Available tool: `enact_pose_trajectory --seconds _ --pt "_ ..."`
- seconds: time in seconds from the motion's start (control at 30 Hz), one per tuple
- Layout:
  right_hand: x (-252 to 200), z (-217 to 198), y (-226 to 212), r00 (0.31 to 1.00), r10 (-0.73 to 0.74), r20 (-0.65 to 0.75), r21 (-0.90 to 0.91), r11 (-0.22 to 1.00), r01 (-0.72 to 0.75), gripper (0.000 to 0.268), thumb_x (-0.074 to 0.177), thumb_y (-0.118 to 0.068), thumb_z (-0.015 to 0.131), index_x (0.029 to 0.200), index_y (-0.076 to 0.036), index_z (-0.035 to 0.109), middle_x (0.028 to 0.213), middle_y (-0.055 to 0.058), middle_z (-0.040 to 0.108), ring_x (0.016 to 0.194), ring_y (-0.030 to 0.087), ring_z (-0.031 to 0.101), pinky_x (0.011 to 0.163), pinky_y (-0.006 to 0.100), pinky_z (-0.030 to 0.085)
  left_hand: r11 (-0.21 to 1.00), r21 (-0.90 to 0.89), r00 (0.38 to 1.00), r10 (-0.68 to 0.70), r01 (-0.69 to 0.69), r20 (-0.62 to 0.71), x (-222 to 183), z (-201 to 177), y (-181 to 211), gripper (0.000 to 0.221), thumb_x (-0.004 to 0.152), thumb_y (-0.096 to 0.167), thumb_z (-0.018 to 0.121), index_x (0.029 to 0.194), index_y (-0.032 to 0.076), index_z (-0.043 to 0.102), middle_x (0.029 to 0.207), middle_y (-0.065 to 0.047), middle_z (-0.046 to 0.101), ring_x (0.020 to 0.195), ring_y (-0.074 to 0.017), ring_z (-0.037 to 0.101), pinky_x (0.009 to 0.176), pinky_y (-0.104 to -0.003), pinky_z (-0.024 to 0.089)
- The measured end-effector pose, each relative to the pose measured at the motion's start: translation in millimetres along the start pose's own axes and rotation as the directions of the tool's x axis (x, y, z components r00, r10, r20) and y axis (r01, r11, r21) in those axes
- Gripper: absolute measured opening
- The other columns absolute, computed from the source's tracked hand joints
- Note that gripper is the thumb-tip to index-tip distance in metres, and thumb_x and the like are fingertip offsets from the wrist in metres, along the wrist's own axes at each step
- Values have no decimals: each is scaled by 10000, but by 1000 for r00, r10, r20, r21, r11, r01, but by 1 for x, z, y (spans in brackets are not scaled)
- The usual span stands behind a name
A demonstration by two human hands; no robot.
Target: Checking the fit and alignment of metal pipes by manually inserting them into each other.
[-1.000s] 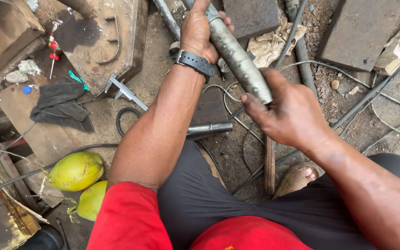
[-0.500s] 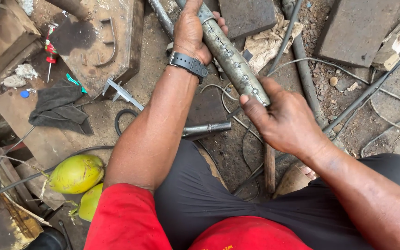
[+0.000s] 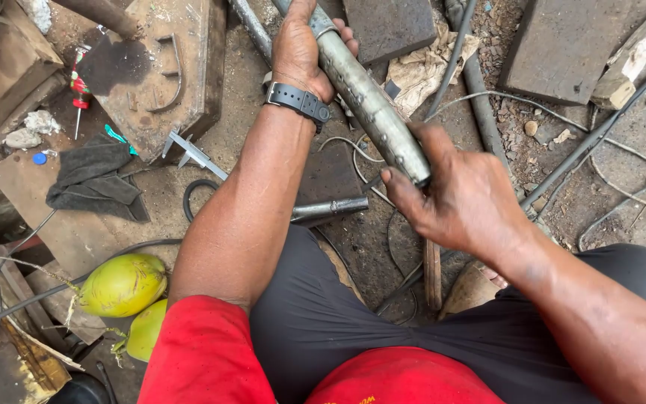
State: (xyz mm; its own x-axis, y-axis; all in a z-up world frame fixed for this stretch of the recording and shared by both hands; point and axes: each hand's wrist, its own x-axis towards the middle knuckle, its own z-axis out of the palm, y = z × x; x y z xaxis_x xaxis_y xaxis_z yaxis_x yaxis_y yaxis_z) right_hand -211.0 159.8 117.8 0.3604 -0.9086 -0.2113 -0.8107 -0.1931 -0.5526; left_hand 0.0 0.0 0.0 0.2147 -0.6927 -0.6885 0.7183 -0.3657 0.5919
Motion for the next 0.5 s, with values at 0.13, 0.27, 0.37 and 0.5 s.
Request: enact_pose_trajectory --seconds 0.13,0.27,0.37,0.5 --pt "-21 0 6 931 -300 -206 -157 950 272 459 1037 -372 619 1335 -28 552 803 142 741 500 331 652 391 468 481 1000 -3 1000 -8 8 22 -1 0 8 366 784 321 718 924 6 597 703 -138 636 573 -259 660 514 -440 596" --pt "-37 4 16 864 -379 -331 -193 924 331 489 964 -301 749 1322 15 645 917 108 749 688 260 713 576 401 562 999 -22 1000 -25 24 -14 1 1 8 337 781 314 703 862 8 588 679 -145 618 539 -261 638 492 -443 565" --pt "-52 -2 28 826 -431 -362 -195 902 385 512 929 -298 772 1286 58 682 1014 142 764 730 257 727 628 375 572 999 -36 1000 -14 14 9 -2 8 8 341 787 297 719 898 4 584 662 -152 619 526 -263 630 494 -447 564" --pt "-69 -23 35 724 -511 -463 -184 854 486 538 892 -261 820 1152 201 728 1062 301 789 789 343 757 705 417 577 995 -98 997 21 -14 70 2 3 10 306 799 282 713 864 9 591 668 -143 624 556 -261 642 513 -449 566"
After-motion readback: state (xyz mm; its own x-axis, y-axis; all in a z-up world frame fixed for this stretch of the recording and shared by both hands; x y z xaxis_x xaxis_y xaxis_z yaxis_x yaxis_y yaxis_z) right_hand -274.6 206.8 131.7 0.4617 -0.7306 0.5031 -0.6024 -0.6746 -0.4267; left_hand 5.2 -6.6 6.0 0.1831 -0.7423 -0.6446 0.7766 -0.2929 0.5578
